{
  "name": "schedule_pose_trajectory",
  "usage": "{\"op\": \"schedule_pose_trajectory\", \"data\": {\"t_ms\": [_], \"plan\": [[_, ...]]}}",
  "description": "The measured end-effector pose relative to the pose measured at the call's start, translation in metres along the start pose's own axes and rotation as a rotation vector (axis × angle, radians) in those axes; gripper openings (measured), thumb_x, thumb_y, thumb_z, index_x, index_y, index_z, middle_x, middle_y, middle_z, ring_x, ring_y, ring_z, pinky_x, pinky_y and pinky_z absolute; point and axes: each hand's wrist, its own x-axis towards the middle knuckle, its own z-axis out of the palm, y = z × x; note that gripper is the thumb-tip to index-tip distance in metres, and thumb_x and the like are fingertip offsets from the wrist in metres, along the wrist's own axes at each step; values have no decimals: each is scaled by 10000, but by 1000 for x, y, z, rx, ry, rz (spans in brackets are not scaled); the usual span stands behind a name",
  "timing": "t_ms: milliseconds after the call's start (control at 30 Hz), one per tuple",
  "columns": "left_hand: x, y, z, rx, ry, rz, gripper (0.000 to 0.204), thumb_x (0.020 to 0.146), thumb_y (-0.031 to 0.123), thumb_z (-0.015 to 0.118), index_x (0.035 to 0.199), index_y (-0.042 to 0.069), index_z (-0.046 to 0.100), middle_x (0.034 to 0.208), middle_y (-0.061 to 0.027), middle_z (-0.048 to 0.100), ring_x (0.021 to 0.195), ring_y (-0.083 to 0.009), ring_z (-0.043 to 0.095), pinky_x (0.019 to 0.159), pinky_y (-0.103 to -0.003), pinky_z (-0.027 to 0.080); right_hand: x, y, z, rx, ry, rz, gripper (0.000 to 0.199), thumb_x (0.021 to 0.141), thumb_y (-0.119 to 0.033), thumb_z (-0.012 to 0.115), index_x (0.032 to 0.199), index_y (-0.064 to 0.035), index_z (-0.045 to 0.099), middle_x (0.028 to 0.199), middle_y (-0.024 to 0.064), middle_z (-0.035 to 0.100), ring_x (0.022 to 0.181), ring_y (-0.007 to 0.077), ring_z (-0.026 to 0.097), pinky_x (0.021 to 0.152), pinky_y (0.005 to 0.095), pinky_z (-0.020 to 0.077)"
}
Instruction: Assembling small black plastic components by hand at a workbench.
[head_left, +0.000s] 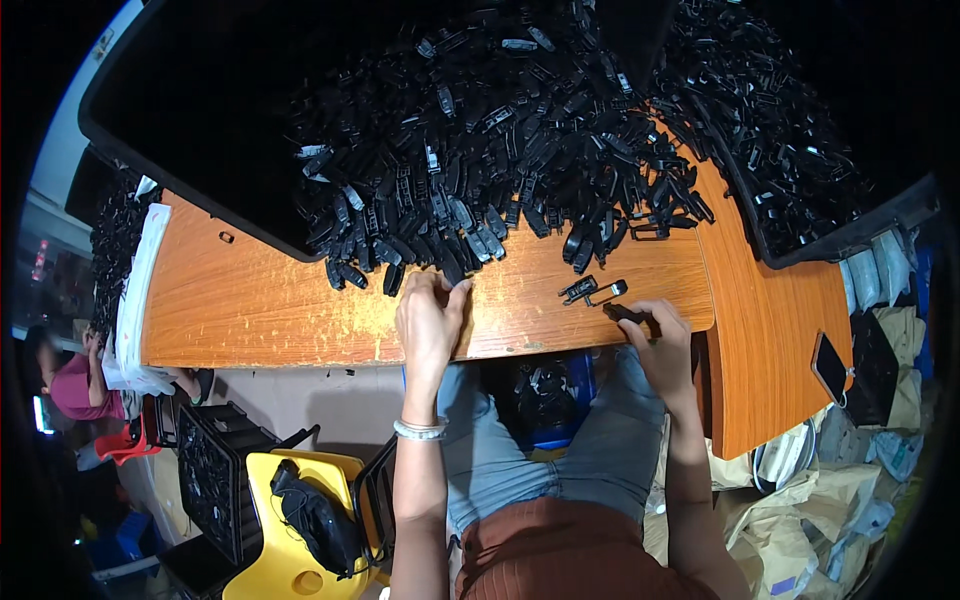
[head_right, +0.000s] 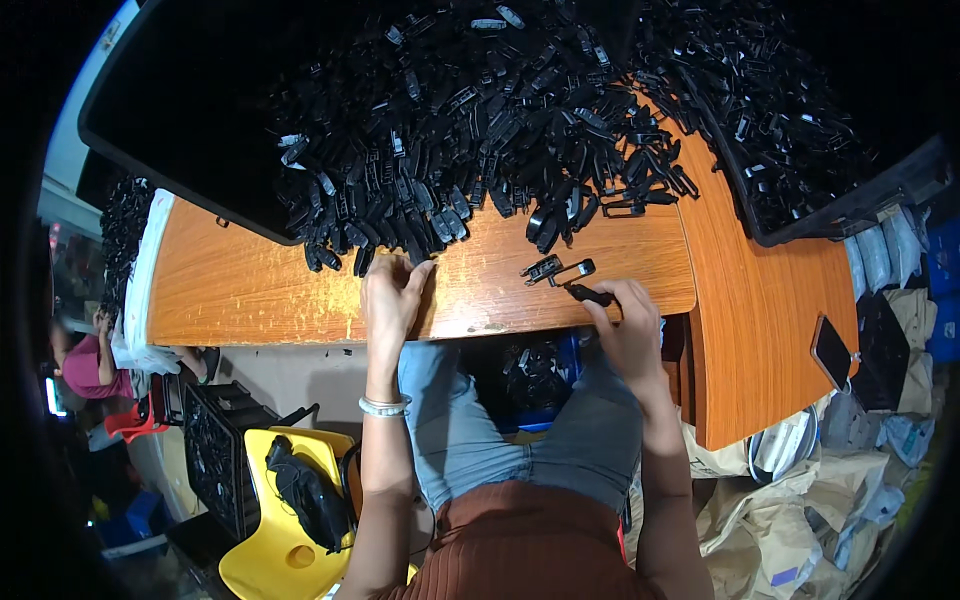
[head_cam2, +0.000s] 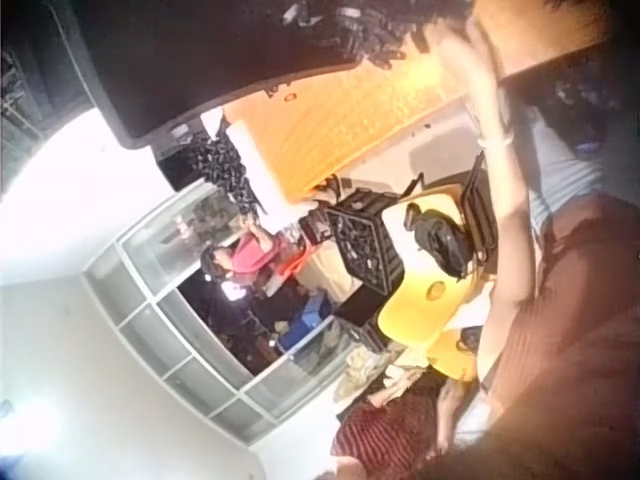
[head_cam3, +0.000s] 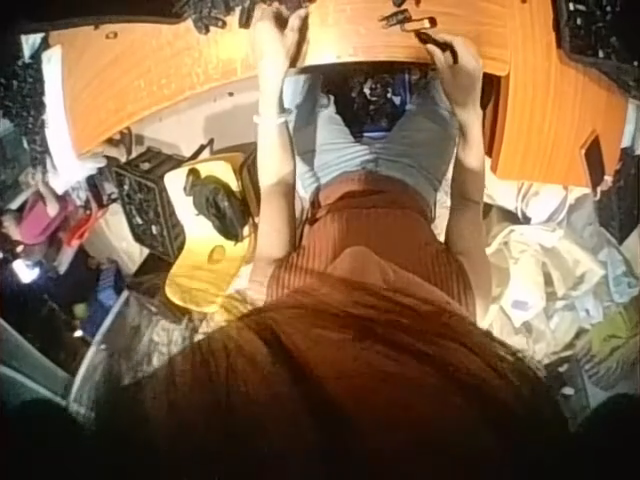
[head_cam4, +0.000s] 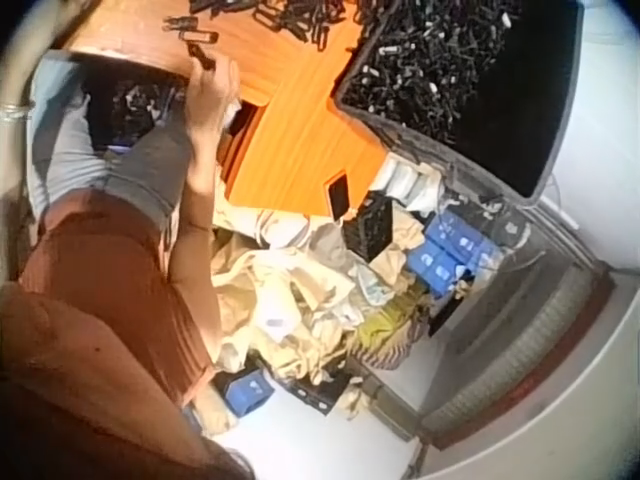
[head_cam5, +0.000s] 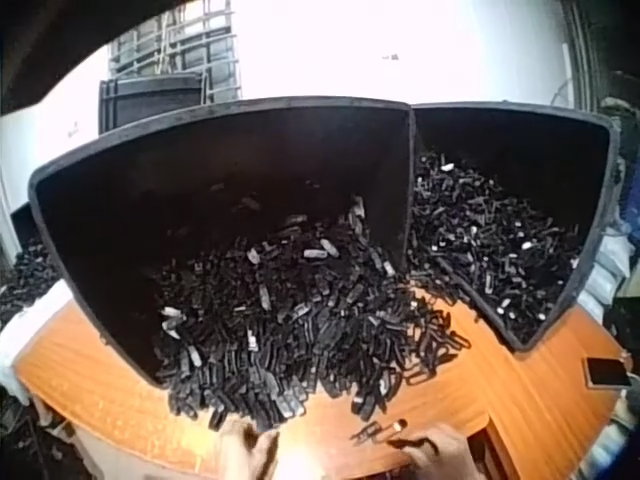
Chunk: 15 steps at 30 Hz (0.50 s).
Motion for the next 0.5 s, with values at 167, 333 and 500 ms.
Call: {"op": "schedule_pose_trajectory", "data": {"t_ms": [167, 333, 500], "plan": [[-15, 4, -7, -250, -49, -225, 171, 753, 68, 679, 749, -24, 535, 585, -127, 519, 536, -220, 531, 526, -342, 427, -13, -27, 2, 1095, -49, 582, 309, 869, -5, 553, 1170, 38, 496, 870, 65, 599, 717, 112, 569, 615, 218, 461], [-74, 34, -11, -761, -305, -183, 296, 752, -37, 663, 1039, -49, 592, 730, -26, 530, 566, -67, 515, 506, -204, 388, -19, -58, 13, 1243, -130, 552, 343, 870, 23, 515, 1212, 8, 491, 964, 55, 539, 707, 92, 505, 582, 214, 411], [-86, 49, -19, -825, -403, -72, 299, 749, -36, 669, 1043, -59, 614, 752, -58, 544, 582, -95, 543, 547, -209, 418, -12, -77, 3, 927, -243, 250, 284, 835, 35, 533, 1118, 34, 553, 921, 60, 523, 760, 117, 515, 714, 231, 426]]}}
